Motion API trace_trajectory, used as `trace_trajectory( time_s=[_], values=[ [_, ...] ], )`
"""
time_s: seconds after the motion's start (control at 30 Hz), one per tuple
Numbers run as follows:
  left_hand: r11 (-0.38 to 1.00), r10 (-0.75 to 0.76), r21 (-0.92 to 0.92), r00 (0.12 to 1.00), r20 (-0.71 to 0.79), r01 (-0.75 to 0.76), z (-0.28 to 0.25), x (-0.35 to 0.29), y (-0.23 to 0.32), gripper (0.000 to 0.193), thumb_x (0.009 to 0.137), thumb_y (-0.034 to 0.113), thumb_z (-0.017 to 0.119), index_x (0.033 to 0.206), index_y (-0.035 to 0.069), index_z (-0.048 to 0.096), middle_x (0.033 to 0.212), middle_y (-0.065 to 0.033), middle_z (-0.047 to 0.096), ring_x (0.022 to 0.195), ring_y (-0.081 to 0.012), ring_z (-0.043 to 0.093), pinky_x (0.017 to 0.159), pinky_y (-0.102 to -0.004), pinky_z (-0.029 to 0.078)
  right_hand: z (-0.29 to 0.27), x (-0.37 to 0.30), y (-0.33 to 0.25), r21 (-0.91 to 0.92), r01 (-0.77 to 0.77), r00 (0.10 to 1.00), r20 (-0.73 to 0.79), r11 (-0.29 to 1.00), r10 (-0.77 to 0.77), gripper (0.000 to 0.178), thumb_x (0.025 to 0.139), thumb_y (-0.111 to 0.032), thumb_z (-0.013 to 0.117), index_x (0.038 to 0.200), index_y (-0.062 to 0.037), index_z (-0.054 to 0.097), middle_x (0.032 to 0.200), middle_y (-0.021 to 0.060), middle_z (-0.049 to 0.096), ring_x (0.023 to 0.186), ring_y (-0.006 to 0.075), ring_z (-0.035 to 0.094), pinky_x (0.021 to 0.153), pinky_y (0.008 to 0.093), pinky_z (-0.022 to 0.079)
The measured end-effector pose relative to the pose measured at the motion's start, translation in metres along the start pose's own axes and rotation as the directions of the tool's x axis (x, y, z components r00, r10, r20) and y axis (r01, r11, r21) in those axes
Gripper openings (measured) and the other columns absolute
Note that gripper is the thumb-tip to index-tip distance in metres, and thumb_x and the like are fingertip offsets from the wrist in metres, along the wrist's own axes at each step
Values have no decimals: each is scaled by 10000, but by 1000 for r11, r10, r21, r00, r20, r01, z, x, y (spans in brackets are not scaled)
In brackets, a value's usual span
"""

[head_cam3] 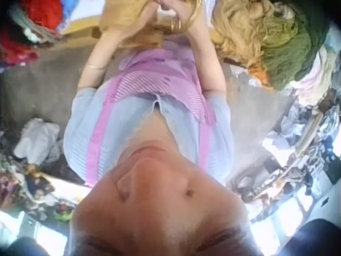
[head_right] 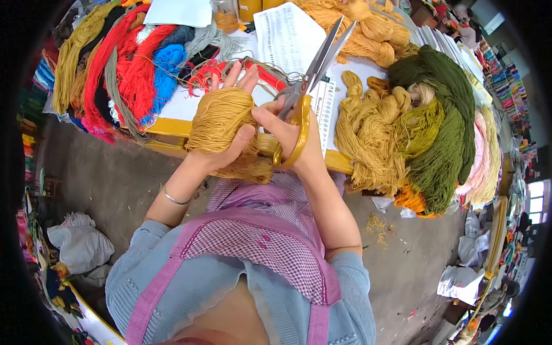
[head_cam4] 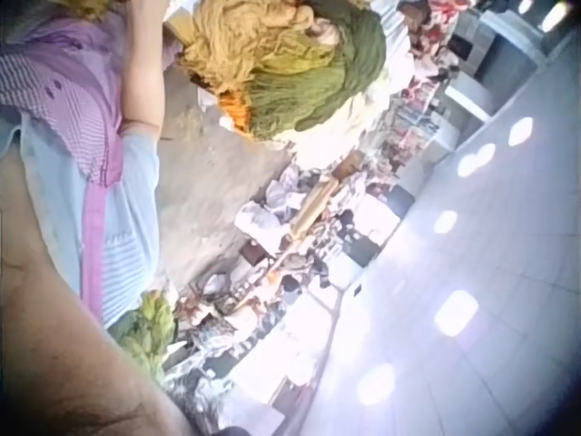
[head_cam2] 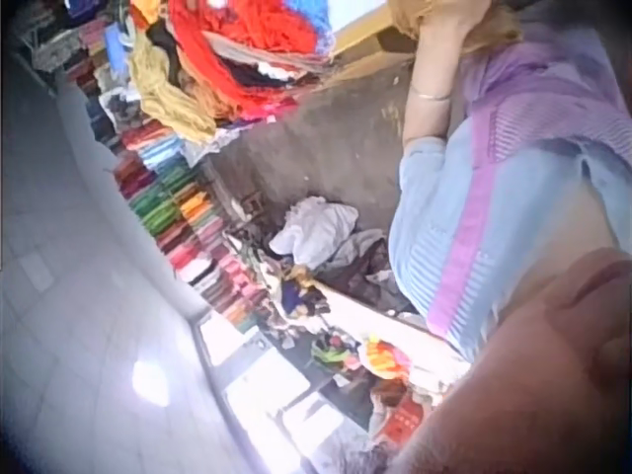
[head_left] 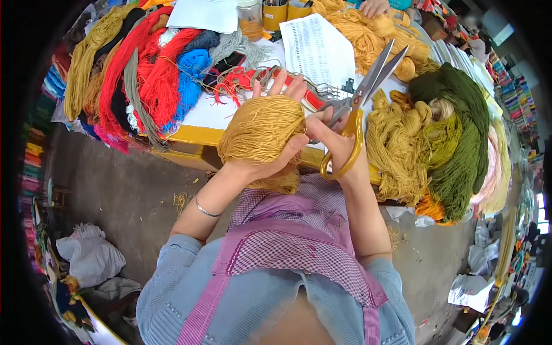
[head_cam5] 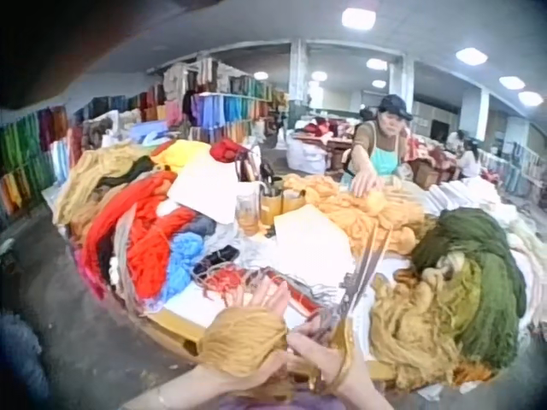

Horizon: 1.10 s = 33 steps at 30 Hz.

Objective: Sorting bundles of colored yarn and organizing specific lengths onto a thread organizer card using scissors.

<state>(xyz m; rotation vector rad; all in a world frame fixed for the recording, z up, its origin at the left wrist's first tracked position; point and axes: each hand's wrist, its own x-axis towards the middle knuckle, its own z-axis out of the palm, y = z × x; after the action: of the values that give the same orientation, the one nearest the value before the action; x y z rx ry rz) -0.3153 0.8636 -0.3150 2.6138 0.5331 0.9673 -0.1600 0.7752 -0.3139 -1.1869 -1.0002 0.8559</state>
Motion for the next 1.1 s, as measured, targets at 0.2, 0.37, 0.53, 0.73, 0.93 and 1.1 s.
trace_trajectory(
  time_s=[0.2, 0.37, 0.53, 0.73, 0.93, 1.1],
  values=[
    [994, 11, 103, 996, 90, -20, 4, -2, -3, 825, 905, 598, 466, 1473, 13, 338, 1551, -135, 303, 1479, -323, 139, 1167, -555, 20, -21, -16, 3, 180, -26, 984, -171, 983, 57, 218, 802, -45, 730, 848, -59, 518, 801, 21, 632, 713, 87, 546, 667, 250, 431],
    [998, 48, 38, 995, 89, -52, 6, 0, -2, 899, 865, 665, 486, 1469, 15, 345, 1554, -133, 300, 1479, -328, 135, 1162, -572, -8, -37, -32, -6, 138, -32, 994, -95, 990, 46, 212, 831, -35, 709, 883, -48, 504, 842, 49, 650, 741, 98, 570, 688, 261, 469],
    [978, 150, 112, 966, 209, -176, 12, 8, 19, 926, 837, 722, 474, 1444, 27, 403, 1546, -128, 320, 1479, -322, 141, 1159, -585, -21, -19, -26, 2, 31, -90, 988, -127, 995, 94, 284, 789, -51, 753, 914, -54, 498, 824, 18, 627, 727, 76, 554, 655, 245, 453],
    [986, 72, 136, 978, 195, -100, 10, -1, -6, 938, 839, 706, 489, 1494, 56, 317, 1565, -114, 285, 1480, -311, 141, 1173, -550, -8, -82, -53, -5, 378, -140, 964, -158, 915, 212, 219, 742, -36, 732, 873, -69, 559, 781, 6, 594, 606, 99, 510, 530, 236, 385],
    [994, -83, -75, 997, -8, 82, -12, -19, -58, 749, 892, 496, 522, 1482, 67, 353, 1563, -142, 279, 1487, -318, 102, 1173, -532, 36, -185, -160, -44, -737, -345, 586, -653, 581, -480, 189, 862, -135, 725, 854, 7, 601, 875, 73, 673, 733, 126, 601, 631, 261, 482],
    [998, -58, 28, 996, 62, 56, 0, -4, -27, 780, 900, 531, 514, 1457, 6, 361, 1553, -190, 266, 1464, -403, 112, 1169, -549, 67, -156, -159, -40, -504, -235, 778, -610, 831, -150, 585, 721, -145, 805, 1204, 76, 559, 1148, 176, 653, 1042, 245, 642, 859, 346, 526]
  ],
)
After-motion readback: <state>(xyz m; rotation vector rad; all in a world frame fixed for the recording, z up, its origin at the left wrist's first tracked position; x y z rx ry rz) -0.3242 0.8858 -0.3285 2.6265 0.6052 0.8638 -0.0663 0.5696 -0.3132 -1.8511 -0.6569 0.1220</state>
